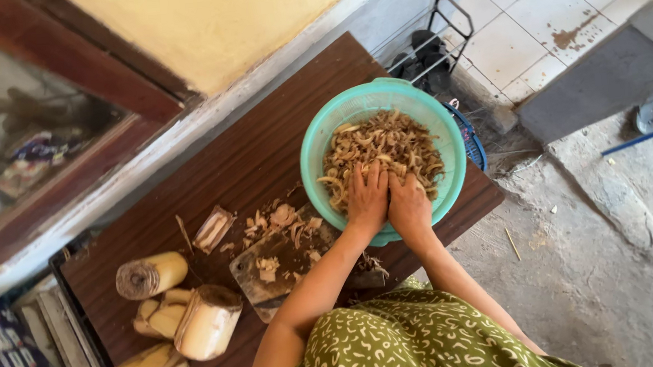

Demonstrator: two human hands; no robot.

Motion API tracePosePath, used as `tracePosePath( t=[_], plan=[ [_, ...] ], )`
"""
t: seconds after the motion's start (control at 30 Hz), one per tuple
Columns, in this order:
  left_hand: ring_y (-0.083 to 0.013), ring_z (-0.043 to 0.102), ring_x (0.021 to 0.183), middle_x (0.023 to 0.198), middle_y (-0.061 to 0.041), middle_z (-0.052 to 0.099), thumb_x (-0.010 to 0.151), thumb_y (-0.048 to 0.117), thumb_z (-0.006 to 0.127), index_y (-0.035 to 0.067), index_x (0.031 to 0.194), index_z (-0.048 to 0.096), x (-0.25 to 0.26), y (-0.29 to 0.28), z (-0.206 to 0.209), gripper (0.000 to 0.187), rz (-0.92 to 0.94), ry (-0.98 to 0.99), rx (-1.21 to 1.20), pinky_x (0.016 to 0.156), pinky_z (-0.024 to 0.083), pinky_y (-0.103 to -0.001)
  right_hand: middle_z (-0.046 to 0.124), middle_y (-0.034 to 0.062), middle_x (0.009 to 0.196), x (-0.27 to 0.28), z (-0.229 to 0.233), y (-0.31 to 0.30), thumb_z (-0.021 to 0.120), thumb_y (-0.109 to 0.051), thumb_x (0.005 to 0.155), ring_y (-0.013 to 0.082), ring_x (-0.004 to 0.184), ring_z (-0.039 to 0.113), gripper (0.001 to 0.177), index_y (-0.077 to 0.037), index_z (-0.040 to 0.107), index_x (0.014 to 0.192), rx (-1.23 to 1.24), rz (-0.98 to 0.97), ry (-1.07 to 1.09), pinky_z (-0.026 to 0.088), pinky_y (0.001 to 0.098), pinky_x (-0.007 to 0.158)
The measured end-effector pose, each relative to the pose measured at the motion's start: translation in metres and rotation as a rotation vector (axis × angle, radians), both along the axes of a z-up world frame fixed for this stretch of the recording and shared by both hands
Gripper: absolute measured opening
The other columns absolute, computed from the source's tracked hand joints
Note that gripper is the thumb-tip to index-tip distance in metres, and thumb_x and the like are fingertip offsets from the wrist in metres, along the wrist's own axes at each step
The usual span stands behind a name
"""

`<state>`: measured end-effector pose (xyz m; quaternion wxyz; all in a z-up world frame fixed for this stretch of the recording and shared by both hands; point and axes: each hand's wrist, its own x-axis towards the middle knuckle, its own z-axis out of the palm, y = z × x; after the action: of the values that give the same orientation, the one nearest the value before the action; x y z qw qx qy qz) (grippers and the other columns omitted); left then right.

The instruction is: The person uses a knife to shred cylindrical bamboo pieces on a wooden table. Shredded bamboo is collected in a green colander. The person repeatedly cuts the bamboo and transfers the shreds into the colander.

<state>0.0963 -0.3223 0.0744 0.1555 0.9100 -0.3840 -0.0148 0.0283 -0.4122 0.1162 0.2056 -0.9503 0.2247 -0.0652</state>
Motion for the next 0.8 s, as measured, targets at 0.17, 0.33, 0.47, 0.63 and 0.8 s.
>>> tracePosePath(
  t=[0.17, 0.33, 0.47, 0.63, 0.8],
  plan=[
    [-0.0506, 0.019, 0.150, 0.165, -0.008, 0.025, 0.082, 0.017, 0.076, 0.023, 0.151, 0.043, -0.004, 0.018, 0.057, 0.077, 0.064, 0.002, 0.111, 0.118, 0.020, -0.070, 0.061, 0.0185, 0.122, 0.004, 0.040, 0.003, 0.071, -0.020, 0.080, 0.0410, 0.102, 0.068, 0.062, -0.022, 0.057, 0.140, -0.024, 0.059, 0.199, 0.058, 0.0522, 0.080],
    [-0.0435, 0.010, 0.153, 0.168, -0.006, 0.013, 0.080, 0.040, 0.079, 0.027, 0.157, 0.030, -0.003, 0.085, 0.139, 0.092, 0.255, 0.359, 0.133, 0.121, 0.015, -0.066, 0.061, 0.0193, 0.130, 0.011, 0.103, 0.021, 0.076, -0.033, 0.081, 0.0436, 0.099, 0.069, 0.080, -0.024, 0.046, 0.154, -0.027, 0.116, 0.220, 0.057, 0.0553, 0.081],
    [-0.0364, 0.014, 0.154, 0.168, -0.006, 0.018, 0.085, 0.043, 0.077, 0.022, 0.159, 0.028, 0.011, 0.159, 0.129, 0.091, 0.551, 0.428, 0.023, 0.124, 0.017, -0.058, 0.062, 0.0238, 0.129, 0.019, 0.097, 0.065, 0.075, -0.036, 0.088, 0.0444, 0.109, 0.066, 0.067, -0.011, 0.053, 0.146, -0.062, 0.414, -0.138, 0.056, 0.0527, 0.083],
    [-0.0340, 0.025, 0.155, 0.168, -0.008, 0.029, 0.097, 0.031, 0.070, 0.017, 0.160, 0.034, 0.032, 0.219, 0.042, 0.073, 0.633, 0.315, 0.052, 0.126, 0.025, -0.051, 0.063, 0.0218, 0.127, 0.029, 0.030, 0.149, 0.072, -0.026, 0.090, 0.0393, 0.112, 0.065, 0.061, -0.007, 0.053, 0.145, 0.050, 0.760, 0.072, 0.058, 0.0467, 0.092],
    [-0.0351, 0.026, 0.152, 0.167, -0.008, 0.030, 0.078, 0.004, 0.073, 0.022, 0.158, 0.038, 0.038, 0.227, -0.037, 0.090, 0.429, 0.302, 0.094, 0.121, 0.022, -0.051, 0.049, 0.0234, 0.137, 0.052, -0.018, 0.187, 0.076, -0.030, 0.082, 0.0412, 0.122, 0.055, 0.087, -0.004, 0.033, 0.153, -0.244, 0.751, 0.269, 0.059, 0.0449, 0.083]
  ],
)
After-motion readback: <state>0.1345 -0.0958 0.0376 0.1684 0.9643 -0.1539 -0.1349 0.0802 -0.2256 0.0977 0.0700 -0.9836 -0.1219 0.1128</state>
